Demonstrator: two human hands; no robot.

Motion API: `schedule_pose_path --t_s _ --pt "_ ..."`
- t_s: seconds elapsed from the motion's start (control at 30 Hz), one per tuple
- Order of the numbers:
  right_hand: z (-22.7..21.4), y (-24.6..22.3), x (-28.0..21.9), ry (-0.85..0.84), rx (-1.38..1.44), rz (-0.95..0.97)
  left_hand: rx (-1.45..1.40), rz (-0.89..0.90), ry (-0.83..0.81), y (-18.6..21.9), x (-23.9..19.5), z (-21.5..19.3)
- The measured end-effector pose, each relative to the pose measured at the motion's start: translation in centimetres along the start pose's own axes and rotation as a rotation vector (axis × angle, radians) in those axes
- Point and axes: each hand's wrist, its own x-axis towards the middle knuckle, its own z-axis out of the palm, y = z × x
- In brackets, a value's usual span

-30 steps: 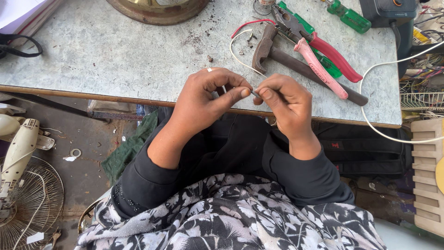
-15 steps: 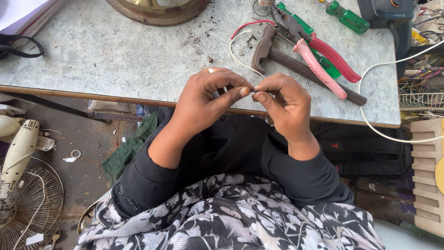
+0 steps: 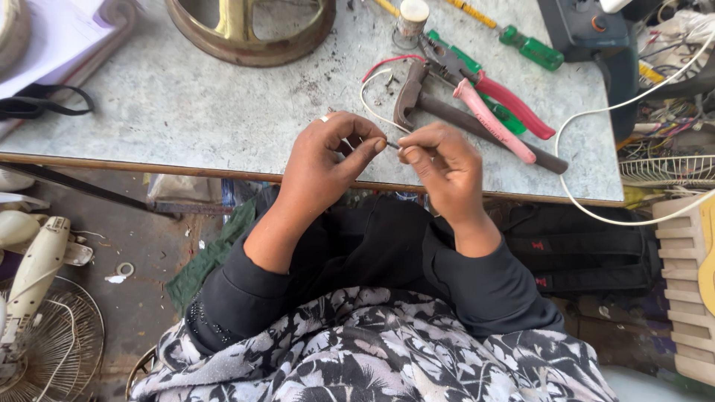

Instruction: The person strips insulation from the ends of several wires using pliers, twists the exposed wire strands, and connects them to terminals on an electronic component at a workbench.

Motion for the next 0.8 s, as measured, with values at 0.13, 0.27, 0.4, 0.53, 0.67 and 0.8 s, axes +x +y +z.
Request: schedule_pose_path --t_s 0.13,0.27,0.4,0.53,0.67,0.8 --pt "0.5 -0.5 0.1 -0.002 -0.064 -0.028 0.079 -0.005 0.023 -0.1 -0.6 0.0" --pt "0.7 -0.6 0.0 0.108 -0.044 0.057 -0.148 -0.090 0.142 -0.9 -1.1 0.5" --pt "0.4 -0.4 0.6 0.170 -0.029 0.032 -0.493 -0.095 0.211 -2.2 -0.6 0.9" --pt "-0.9 -0.2 4.1 0.114 -0.646 -0.237 -0.592 -0.156 0.238 -2.9 -0.4 1.0" --pt "-1.0 1.3 8.7 -0.046 -0.954 -0.279 -0.590 -0.135 0.289 -3.0 -0.6 1.1" --pt "0.0 3.3 10.9 -0.152 -1.103 -0.190 -0.582 -0.086 0.305 -2.6 -0.6 1.0"
